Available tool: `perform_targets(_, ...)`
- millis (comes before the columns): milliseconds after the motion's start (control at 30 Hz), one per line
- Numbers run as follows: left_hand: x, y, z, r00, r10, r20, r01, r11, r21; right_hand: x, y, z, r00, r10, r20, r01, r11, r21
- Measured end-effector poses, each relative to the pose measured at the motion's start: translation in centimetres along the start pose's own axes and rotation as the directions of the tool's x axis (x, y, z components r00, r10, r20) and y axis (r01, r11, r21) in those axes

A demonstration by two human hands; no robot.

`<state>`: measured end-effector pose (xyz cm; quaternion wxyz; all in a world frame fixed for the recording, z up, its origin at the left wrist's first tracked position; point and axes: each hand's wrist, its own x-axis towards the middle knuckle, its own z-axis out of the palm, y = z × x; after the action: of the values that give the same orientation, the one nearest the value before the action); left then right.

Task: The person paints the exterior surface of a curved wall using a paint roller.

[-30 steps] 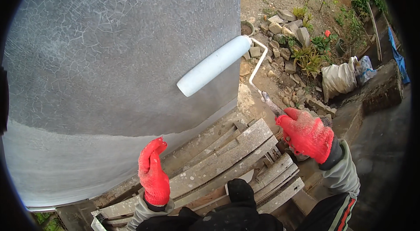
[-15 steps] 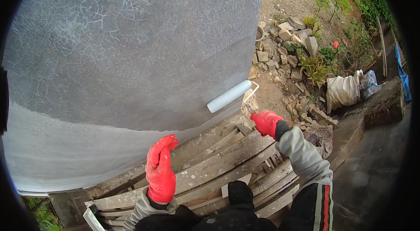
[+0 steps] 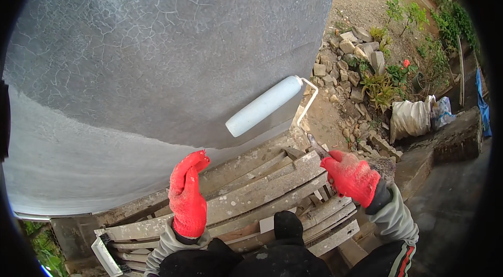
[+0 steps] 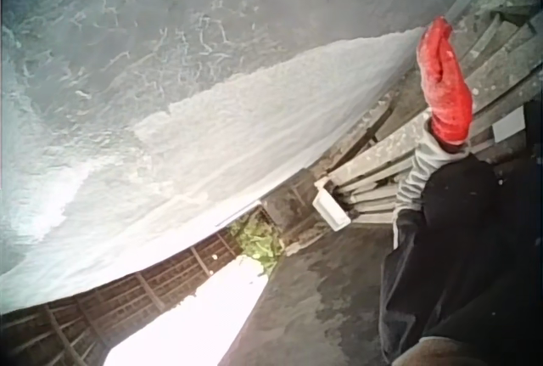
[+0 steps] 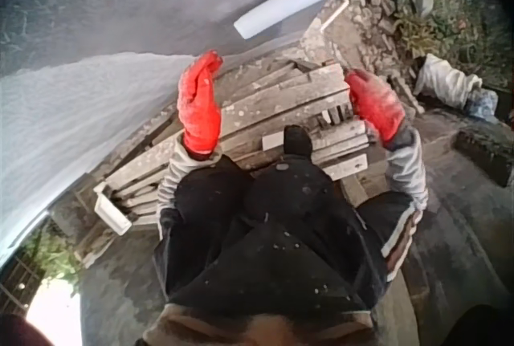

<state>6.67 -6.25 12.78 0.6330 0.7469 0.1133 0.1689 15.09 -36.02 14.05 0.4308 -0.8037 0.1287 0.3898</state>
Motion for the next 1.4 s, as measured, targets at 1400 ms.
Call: perform_targets(1400,-0.2,0.3,-2.0,0.982,0.012,-0.188,-0.050,0.979,-0.198,5.6,0.6,10.5,0.978,0.063,0.200,-0.122,0.948,0.295)
